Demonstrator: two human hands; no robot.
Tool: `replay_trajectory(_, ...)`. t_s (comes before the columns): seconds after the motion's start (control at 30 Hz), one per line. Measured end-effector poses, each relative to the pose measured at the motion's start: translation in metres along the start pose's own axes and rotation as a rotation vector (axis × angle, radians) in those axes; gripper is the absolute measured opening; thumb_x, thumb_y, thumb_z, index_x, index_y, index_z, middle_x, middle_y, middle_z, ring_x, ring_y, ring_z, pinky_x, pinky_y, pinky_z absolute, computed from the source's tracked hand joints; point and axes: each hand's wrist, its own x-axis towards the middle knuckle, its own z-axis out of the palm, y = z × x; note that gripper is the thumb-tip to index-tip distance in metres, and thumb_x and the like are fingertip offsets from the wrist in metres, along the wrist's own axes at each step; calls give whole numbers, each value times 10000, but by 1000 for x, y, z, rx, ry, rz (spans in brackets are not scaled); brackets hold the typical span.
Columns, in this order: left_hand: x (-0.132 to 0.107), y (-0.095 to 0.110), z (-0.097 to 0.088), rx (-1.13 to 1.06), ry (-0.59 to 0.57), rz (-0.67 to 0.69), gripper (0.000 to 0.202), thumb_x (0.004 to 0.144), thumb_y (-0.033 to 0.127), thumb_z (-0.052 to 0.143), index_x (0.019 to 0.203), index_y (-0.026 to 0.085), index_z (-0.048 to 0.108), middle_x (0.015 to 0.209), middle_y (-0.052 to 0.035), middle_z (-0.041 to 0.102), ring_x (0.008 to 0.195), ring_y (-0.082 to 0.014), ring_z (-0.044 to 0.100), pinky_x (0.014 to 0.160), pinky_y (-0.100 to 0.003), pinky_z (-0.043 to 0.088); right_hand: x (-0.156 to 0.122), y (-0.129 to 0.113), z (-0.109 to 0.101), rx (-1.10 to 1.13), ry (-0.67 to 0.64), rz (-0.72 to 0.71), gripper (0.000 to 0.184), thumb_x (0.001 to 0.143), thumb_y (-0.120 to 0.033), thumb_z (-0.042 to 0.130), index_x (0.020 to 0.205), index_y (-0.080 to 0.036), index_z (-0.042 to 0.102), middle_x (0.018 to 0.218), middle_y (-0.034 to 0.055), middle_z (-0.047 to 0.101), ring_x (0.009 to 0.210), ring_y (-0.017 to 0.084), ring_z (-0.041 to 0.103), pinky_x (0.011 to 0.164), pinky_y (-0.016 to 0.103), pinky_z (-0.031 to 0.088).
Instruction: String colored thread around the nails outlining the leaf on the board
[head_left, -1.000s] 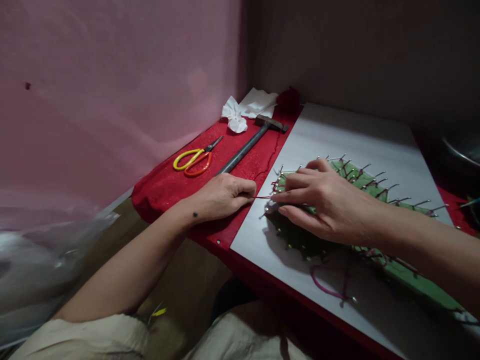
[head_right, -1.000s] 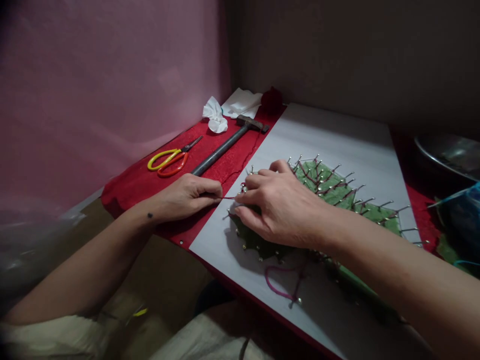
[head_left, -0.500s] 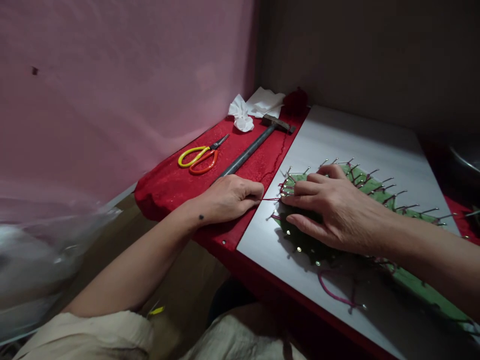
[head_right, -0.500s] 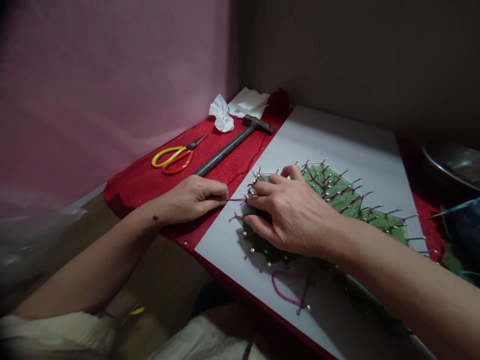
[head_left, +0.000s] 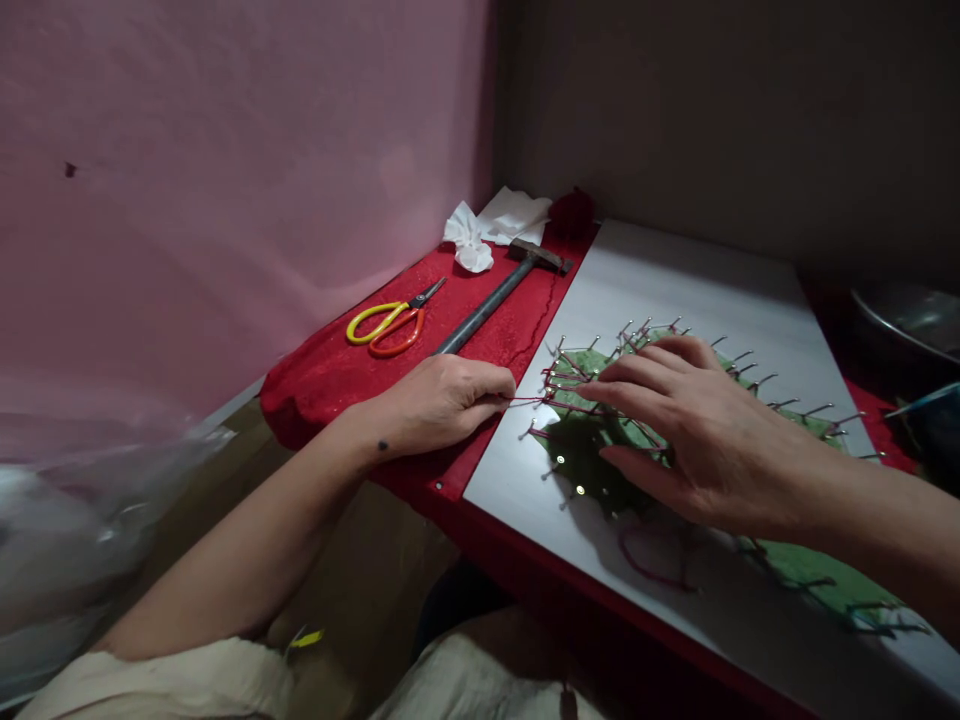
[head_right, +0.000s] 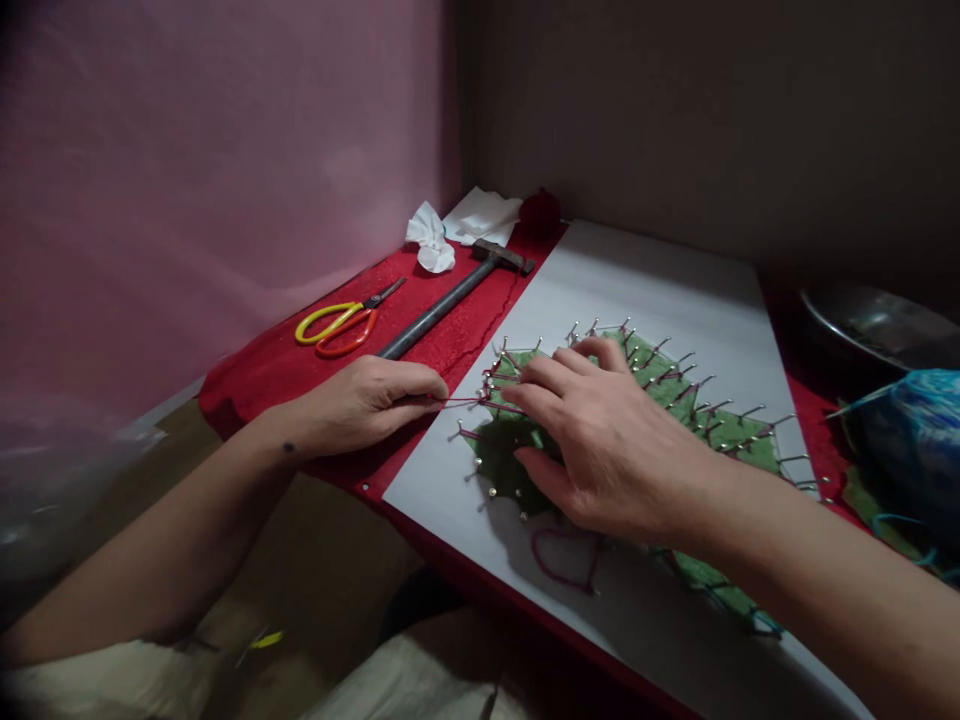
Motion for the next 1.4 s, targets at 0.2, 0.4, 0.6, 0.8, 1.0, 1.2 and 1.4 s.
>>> replay_trajectory(0.2, 6, 22, -10, 355, -41, 98, 171, 828, 120, 443, 735, 168, 578, 723, 8, 567, 574, -91, 443, 494, -245, 235, -11, -5, 7, -38, 9, 35, 288, 838, -204, 472, 1067, -187, 647, 979, 87, 592, 895, 218, 499, 920, 444, 273)
replay_trajectory(0.4, 20, 48, -16, 491, -91, 107, 138, 773, 100, 477, 744, 174, 590, 705, -1, 546, 525, -93, 424, 460, -282, 142, -8, -7, 8, -55, -10, 63, 272, 877, -323, 463, 951, -213, 701, 881, 86, 562, 835, 222, 444, 821, 425, 283)
replay_trajectory(0.6, 31, 63, -14, 493, -167, 15, 116, 772, 133, 518, 747, 173, 624, 747, -14, 599, 559, -104, 509, 452, -267, 171, -6, -6, 14, -5, -50, 61, 347, 904, -414, 426, 936, -221, 713, 858, 77, 546, 821, 211, 434, 796, 414, 257)
replay_trajectory(0.8, 44, 75, -7, 553, -262, -38, 154, 811, 188, 512, 774, 171, 661, 826, -37, 654, 601, -132, 576, 455, -263, 210, -5, -5, 14, 2, -48, 74, 354, 883, -419, 450, 828, -191, 716, 899, 93, 553, 825, 211, 435, 807, 415, 251)
replay_trajectory(1.0, 45, 82, -3, 678, -323, -7, 201, 859, 205, 479, 881, 197, 679, 898, -41, 667, 617, -163, 604, 441, -257, 227, -11, 1, 14, 99, 24, 63, 334, 862, -425, 482, 899, -186, 713, 882, 88, 541, 848, 213, 436, 827, 409, 250)
replay_trajectory(1.2, 52, 95, 1, 847, -426, 161, 220, 812, 69, 464, 900, 153, 647, 846, -63, 633, 590, -135, 579, 420, -260, 237, -29, 18, 4, 188, 165, 108, 311, 860, -415, 498, 904, -198, 717, 859, 76, 532, 836, 202, 461, 831, 408, 257)
replay_trajectory(1.4, 65, 88, -5, 859, -405, 267, 227, 823, 66, 437, 913, 184, 609, 883, -32, 617, 620, -116, 540, 452, -261, 208, -55, 34, 1, 295, 322, 251, 351, 868, -435, 493, 1072, -226, 688, 936, 87, 577, 850, 207, 509, 807, 388, 328)
